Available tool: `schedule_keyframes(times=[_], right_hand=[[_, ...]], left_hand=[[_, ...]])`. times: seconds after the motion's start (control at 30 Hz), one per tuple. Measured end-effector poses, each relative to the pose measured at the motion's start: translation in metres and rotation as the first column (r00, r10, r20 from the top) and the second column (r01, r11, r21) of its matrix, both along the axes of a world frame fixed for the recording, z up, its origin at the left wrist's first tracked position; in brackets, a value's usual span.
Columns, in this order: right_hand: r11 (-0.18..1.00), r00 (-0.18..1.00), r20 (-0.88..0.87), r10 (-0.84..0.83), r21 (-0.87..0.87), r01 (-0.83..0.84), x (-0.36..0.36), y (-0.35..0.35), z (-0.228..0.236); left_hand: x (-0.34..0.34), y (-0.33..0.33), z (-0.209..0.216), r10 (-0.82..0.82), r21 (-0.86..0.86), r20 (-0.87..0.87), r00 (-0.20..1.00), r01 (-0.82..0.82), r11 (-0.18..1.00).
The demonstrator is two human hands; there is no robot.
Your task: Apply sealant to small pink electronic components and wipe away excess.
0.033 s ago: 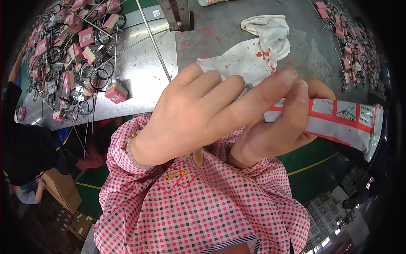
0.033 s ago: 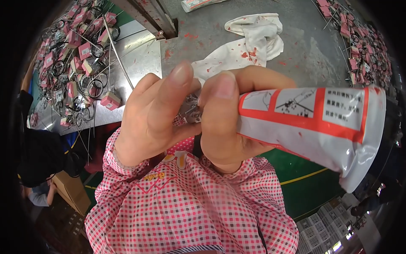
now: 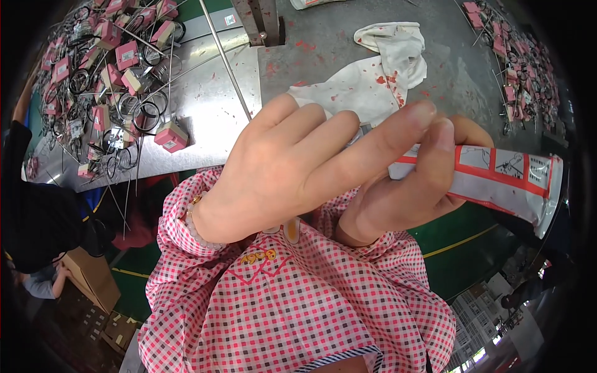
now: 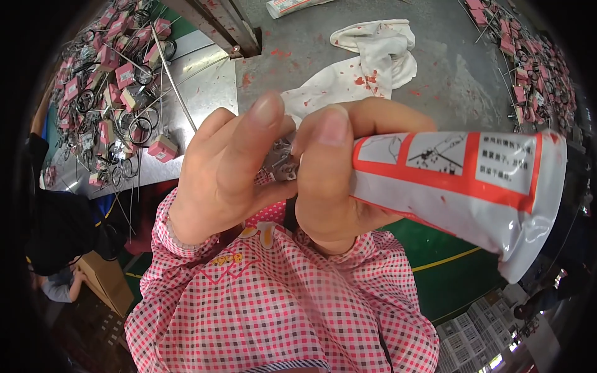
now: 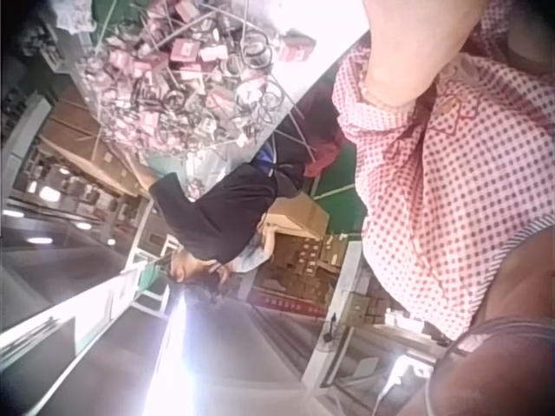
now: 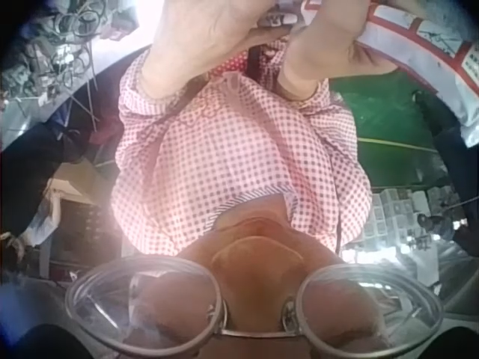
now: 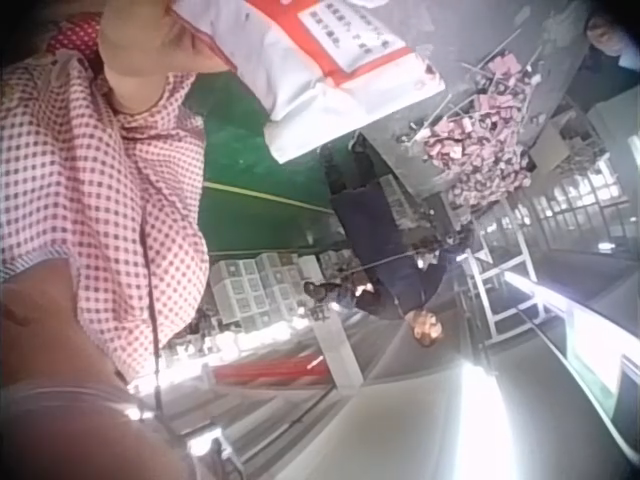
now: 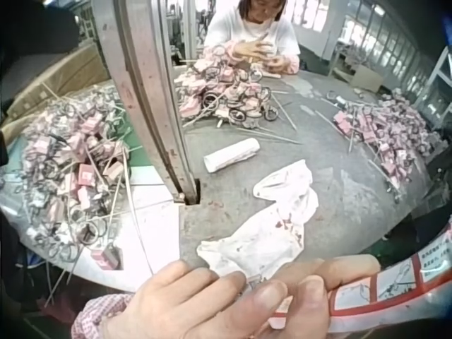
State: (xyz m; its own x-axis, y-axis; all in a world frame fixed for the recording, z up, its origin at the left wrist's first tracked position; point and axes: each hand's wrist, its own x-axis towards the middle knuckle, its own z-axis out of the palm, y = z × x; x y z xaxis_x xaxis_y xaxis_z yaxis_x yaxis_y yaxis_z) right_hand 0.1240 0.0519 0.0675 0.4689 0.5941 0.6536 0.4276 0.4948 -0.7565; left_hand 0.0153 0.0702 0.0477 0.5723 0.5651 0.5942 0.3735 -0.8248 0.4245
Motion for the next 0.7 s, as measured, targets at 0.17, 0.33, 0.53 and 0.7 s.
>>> schedule_keyframes(times=[0.17,0.33,0.53,0.7], right_hand=[[0.994,0.950,-0.309,0.038,0.111,-0.003,-0.002,0.005,-0.003],[0.997,0.947,-0.320,0.023,0.083,0.004,-0.001,0.007,-0.008],[0.859,0.686,-0.528,0.501,0.401,-0.318,0.005,0.000,0.005],[0.848,0.540,-0.675,0.503,0.505,-0.158,0.034,0.010,0.013]], left_hand=[[-0.001,0.000,-0.001,-0.005,-0.009,-0.025,1.000,0.005,1.000],[-0.001,0.004,0.002,-0.012,-0.026,-0.038,0.999,0.011,1.000],[-0.039,-0.001,0.032,0.160,-0.010,-0.238,0.958,-0.167,0.986],[-0.132,0.035,0.075,0.671,0.371,0.125,0.730,-0.662,0.651]])
